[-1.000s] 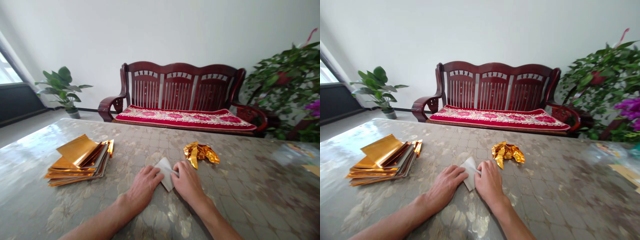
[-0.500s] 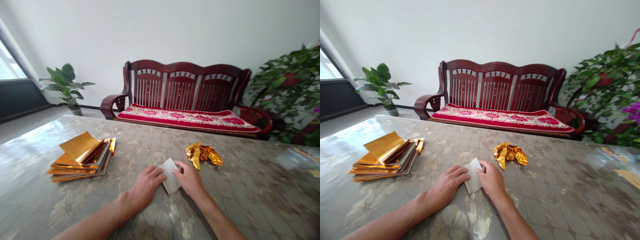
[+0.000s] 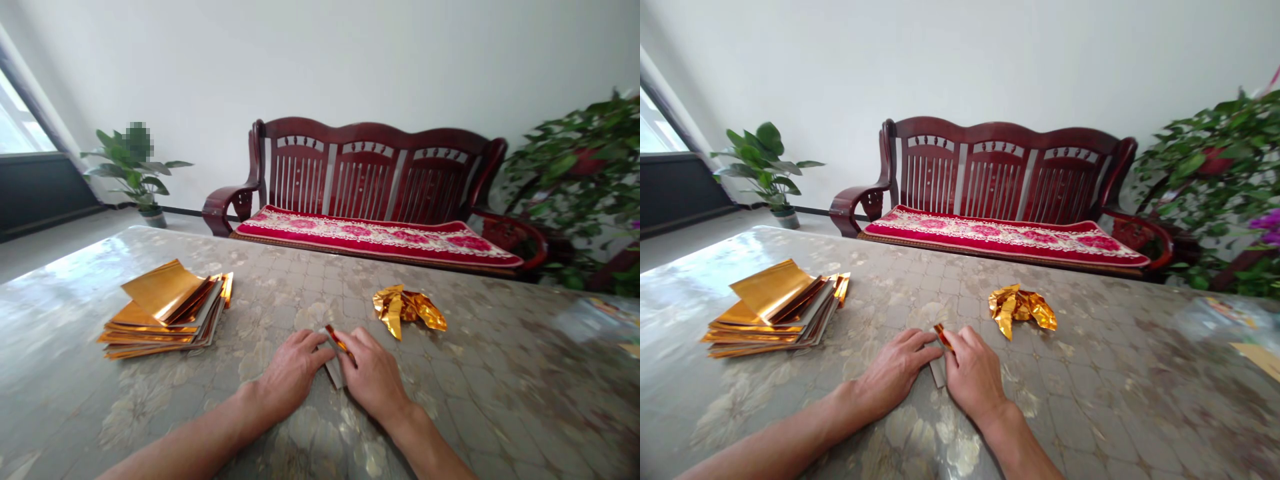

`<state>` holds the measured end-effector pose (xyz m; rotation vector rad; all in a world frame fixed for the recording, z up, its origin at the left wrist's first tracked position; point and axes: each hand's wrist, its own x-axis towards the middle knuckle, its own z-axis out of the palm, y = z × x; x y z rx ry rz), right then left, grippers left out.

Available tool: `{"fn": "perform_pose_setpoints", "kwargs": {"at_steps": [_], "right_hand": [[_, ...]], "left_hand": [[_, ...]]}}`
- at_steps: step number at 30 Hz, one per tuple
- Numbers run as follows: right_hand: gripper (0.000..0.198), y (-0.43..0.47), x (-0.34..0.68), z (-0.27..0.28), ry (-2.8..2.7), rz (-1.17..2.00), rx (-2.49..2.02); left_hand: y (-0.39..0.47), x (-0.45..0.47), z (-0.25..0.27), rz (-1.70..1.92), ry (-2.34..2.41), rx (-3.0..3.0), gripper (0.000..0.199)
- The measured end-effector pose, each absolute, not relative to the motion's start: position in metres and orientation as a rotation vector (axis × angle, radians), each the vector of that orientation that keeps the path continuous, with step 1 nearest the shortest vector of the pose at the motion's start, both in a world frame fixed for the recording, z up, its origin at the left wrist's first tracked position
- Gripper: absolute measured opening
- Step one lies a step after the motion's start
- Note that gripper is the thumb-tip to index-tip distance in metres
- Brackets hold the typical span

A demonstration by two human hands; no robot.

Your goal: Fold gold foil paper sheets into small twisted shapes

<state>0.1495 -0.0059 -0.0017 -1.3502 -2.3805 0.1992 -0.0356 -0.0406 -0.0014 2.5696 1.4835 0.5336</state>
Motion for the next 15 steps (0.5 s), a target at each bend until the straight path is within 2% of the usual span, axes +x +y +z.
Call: {"fn": "perform_pose_setpoints", "kwargs": {"at_steps": [15], "right_hand": [[0.028,-0.014,0.1451,0.0034,-2.509,-0.064,-1.309]], "left_hand": [[-0.0408,-0.0358,-0.0006,0.49,1.457,2.577,0.027]]}}
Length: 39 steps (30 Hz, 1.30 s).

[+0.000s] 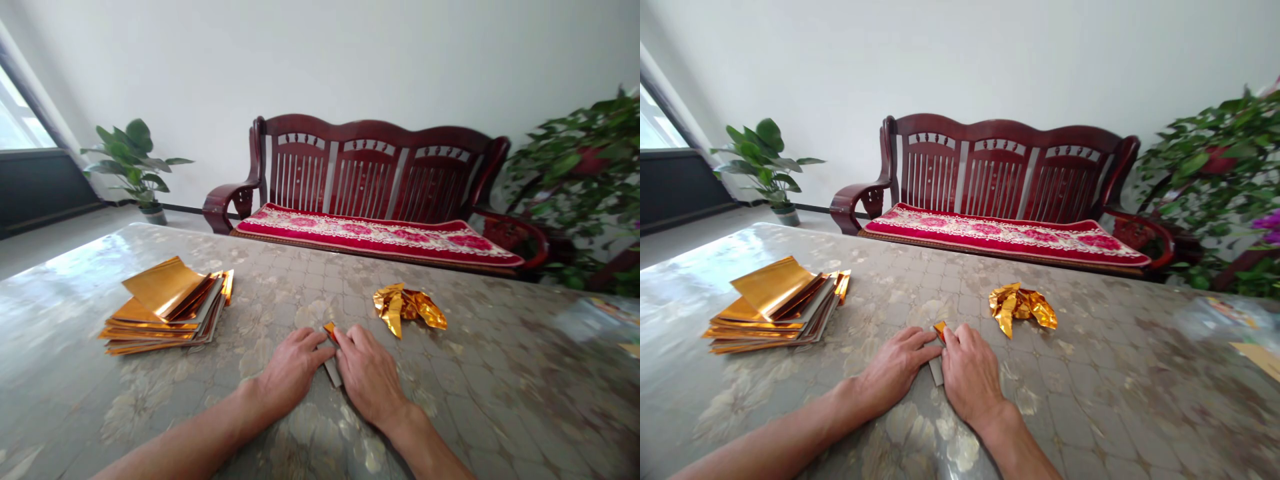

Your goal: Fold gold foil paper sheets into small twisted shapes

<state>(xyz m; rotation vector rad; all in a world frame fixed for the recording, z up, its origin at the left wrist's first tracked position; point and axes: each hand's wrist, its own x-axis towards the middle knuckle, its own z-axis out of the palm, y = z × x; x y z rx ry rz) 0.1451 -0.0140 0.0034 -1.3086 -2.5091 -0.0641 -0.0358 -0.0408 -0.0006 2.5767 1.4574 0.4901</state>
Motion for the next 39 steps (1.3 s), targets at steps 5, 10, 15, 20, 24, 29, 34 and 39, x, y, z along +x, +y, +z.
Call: {"fn": "perform_pose_setpoints", "kwargs": {"at_steps": [5,10,15,20,24,29,34,39], "right_hand": [[0.026,-0.016,0.144,0.002,-2.531,-0.098,-1.307],[0.026,-0.018,0.142,0.001,-2.541,-0.103,-1.315],[0.028,-0.018,0.141,0.0,-2.531,-0.119,-1.329],[0.027,-0.018,0.139,-0.002,-2.524,-0.12,-1.339],[0.027,-0.018,0.138,-0.004,-2.514,-0.113,-1.34],[0.032,-0.018,0.137,-0.006,-2.518,-0.115,-1.352],[0.034,-0.018,0.136,-0.007,-2.517,-0.113,-1.382],[0.034,-0.018,0.135,-0.007,-2.488,-0.083,-1.389]], "left_hand": [[-0.04,-0.036,-0.002,0.501,1.443,2.584,0.026],[-0.04,-0.036,-0.004,0.507,1.424,2.591,0.029],[-0.041,-0.036,-0.005,0.524,1.462,2.577,0.029],[-0.041,-0.035,-0.005,0.524,1.439,2.582,0.024],[-0.041,-0.034,-0.002,0.504,1.485,2.563,0.022],[-0.041,-0.033,0.0,0.461,1.514,2.577,0.019],[-0.042,-0.033,0.0,0.469,1.503,2.578,0.023],[-0.041,-0.033,-0.002,0.484,1.48,2.585,0.038]]}}
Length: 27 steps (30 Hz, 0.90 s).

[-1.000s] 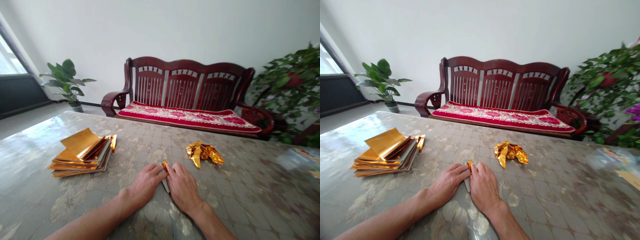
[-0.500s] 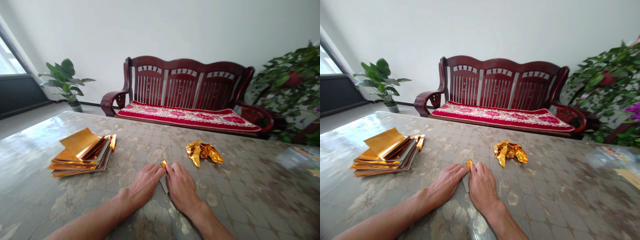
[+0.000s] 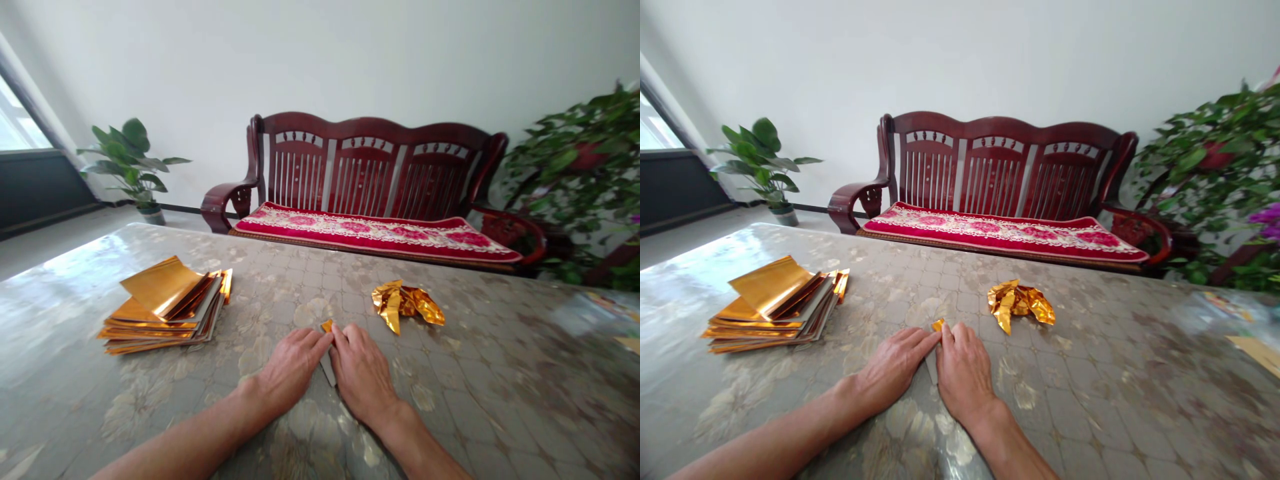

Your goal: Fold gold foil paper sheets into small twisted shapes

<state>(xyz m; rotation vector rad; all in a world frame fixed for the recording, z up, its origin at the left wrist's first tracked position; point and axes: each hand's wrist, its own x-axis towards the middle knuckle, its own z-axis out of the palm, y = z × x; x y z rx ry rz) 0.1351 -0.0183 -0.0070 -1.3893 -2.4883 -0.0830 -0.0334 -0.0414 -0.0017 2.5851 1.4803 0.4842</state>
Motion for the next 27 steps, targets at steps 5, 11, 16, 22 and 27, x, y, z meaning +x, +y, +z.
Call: {"fn": "perform_pose_setpoints", "kwargs": {"at_steps": [5,11,16,22,27], "right_hand": [[0.042,-0.02,0.141,-0.004,-2.446,0.113,-1.329],[0.034,-0.018,0.156,-0.004,-2.381,0.308,-1.205],[0.024,-0.017,0.157,-0.005,-2.421,0.2,-1.227],[0.022,-0.018,0.152,-0.007,-2.471,-0.028,-1.228],[0.017,-0.017,0.151,-0.012,-2.449,-0.091,-1.191]], "left_hand": [[-0.04,-0.032,0.001,0.431,1.505,2.598,0.031],[-0.039,-0.033,0.001,0.429,1.535,2.566,0.023],[-0.039,-0.032,-0.001,0.39,1.581,2.568,0.018],[-0.04,-0.032,0.002,0.426,1.538,2.552,0.019],[-0.04,-0.031,0.007,0.423,1.526,2.58,0.017]]}}
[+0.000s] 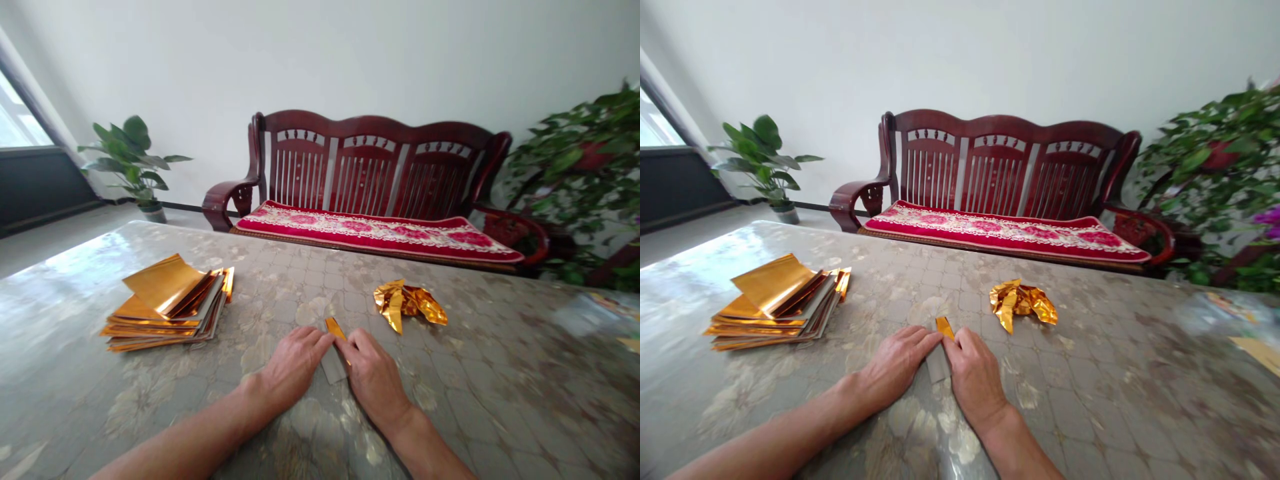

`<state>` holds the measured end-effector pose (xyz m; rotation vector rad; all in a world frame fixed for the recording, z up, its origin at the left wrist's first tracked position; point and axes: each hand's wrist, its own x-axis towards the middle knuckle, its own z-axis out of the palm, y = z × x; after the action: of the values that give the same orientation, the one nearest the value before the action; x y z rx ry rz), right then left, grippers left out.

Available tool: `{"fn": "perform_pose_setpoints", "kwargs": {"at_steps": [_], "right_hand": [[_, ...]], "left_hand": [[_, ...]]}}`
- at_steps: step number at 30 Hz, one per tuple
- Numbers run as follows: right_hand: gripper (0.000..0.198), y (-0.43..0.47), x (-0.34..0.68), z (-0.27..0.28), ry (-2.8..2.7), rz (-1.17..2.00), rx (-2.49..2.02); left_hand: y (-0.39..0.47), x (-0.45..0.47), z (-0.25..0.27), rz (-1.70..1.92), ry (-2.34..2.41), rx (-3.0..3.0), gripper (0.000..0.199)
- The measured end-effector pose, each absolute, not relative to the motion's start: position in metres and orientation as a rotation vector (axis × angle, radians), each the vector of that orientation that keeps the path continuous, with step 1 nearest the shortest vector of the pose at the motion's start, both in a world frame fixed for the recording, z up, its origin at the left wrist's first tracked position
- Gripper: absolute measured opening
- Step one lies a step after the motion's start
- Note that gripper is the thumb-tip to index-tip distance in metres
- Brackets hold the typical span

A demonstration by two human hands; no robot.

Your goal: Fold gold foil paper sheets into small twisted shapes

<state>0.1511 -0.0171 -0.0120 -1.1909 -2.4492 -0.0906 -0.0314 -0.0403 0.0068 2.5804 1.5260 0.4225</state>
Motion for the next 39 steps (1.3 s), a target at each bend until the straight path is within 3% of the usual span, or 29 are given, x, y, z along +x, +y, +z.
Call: {"fn": "perform_pose_setpoints", "kwargs": {"at_steps": [8,13,24,39], "right_hand": [[0.021,-0.019,0.158,-0.012,-2.408,0.184,-1.121],[0.048,-0.016,0.17,-0.005,-2.367,0.45,-1.053],[0.02,-0.005,0.182,0.004,-2.443,0.657,-0.83],[0.022,-0.002,0.185,0.004,-2.487,0.697,-0.794]], "left_hand": [[-0.041,-0.031,0.005,0.374,1.544,2.604,0.019],[-0.04,-0.03,0.005,0.318,1.561,2.621,0.022],[-0.038,-0.031,0.004,0.302,1.564,2.638,0.023],[-0.036,-0.034,0.001,0.33,1.571,2.65,0.021]]}}
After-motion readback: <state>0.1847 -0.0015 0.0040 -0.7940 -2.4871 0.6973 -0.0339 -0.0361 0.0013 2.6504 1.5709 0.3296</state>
